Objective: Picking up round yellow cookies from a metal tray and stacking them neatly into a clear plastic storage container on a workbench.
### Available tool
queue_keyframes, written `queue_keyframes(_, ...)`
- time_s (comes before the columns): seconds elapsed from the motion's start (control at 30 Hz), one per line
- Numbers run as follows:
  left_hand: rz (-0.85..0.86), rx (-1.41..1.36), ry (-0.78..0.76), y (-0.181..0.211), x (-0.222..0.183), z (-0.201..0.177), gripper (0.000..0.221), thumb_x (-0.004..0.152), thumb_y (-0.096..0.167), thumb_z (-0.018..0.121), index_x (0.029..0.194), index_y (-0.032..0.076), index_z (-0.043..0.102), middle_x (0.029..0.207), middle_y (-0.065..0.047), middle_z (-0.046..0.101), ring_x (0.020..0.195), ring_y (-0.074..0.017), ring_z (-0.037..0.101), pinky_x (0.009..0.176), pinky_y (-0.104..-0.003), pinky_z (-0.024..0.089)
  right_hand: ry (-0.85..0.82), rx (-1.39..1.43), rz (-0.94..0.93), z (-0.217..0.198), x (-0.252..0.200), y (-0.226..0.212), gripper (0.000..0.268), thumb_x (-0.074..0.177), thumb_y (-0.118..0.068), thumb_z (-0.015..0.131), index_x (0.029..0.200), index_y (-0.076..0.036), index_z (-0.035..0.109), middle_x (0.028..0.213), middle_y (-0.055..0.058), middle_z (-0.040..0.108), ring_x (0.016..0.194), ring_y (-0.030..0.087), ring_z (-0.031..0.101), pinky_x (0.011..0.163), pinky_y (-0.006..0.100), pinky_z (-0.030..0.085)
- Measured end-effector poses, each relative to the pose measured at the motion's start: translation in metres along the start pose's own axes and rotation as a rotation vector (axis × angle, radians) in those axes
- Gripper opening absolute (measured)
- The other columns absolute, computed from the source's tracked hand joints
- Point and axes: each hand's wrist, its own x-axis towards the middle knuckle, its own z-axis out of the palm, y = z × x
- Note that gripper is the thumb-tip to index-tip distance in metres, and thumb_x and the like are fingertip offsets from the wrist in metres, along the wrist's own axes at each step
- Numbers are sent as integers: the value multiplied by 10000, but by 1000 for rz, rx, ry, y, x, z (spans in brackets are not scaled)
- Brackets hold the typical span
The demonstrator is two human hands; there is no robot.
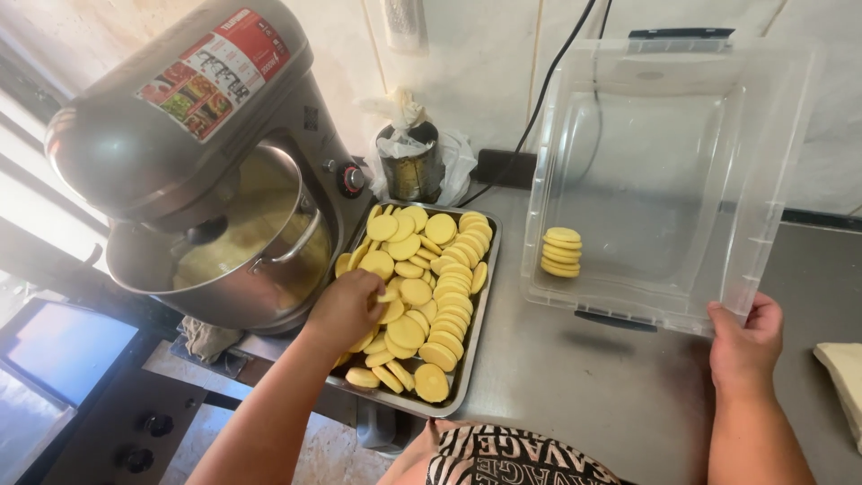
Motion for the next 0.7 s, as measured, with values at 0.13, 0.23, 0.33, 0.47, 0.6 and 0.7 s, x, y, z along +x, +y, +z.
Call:
queue_keyframes(0.13, 176, 35, -55, -13, -9, 12, 236, 867, 279, 795, 1056, 148, 740, 1047, -3, 699, 1084, -237, 585, 873, -383, 520, 2, 14, -34, 0, 10, 17, 332, 974, -144, 685, 1261, -122, 519, 1172, 15, 605, 1055, 144, 595, 937, 284, 494)
queue_keyframes(0.23, 157, 81, -157, 1, -13, -5, 390, 826, 365, 840, 1167, 194, 759, 1080, 1, 652, 1094, -214, 558, 945, -373, 464, -3, 51, -10, 0, 8, 15, 346, 963, -146, 677, 1268, -136, 514, 1171, 2, 600, 1060, 125, 597, 949, 266, 493)
queue_keyframes(0.33, 103, 70, -277, -16, -3, 1, 538, 792, 217, 832, 1293, 285, 650, 1262, 9, 541, 1264, -274, 476, 1138, -410, 302, 3, 32, -55, -1, 13, 25, 348, 962, -150, 691, 1264, -122, 521, 1181, 24, 613, 1064, 146, 606, 941, 288, 500)
queue_keyframes(0.47, 83, -32, -348, -14, -1, -11, 536, 827, 65, 783, 1314, 244, 648, 1289, 44, 498, 1001, -180, 606, 831, -317, 509, 10, 53, -46, 0, 14, 28, 348, 964, -149, 694, 1268, -128, 526, 1158, 9, 610, 1038, 131, 597, 931, 268, 494)
queue_keyframes(0.6, 191, 222, -245, -19, 4, -4, 454, 836, 260, 741, 1278, 239, 643, 1169, 36, 582, 898, -235, 660, 643, -407, 506, 5, 62, -31, 1, 12, 25, 345, 958, -158, 685, 1262, -122, 525, 1159, 19, 610, 1035, 141, 599, 924, 282, 494)
queue_keyframes(0.7, 290, 421, -82, 0, 11, -9, 421, 855, 388, 662, 1246, 231, 655, 1077, 27, 658, 806, -280, 673, 517, -448, 505, 30, 62, -27, 2, 14, 30, 335, 947, -159, 692, 1243, -132, 538, 1140, 15, 616, 1017, 139, 596, 915, 280, 490)
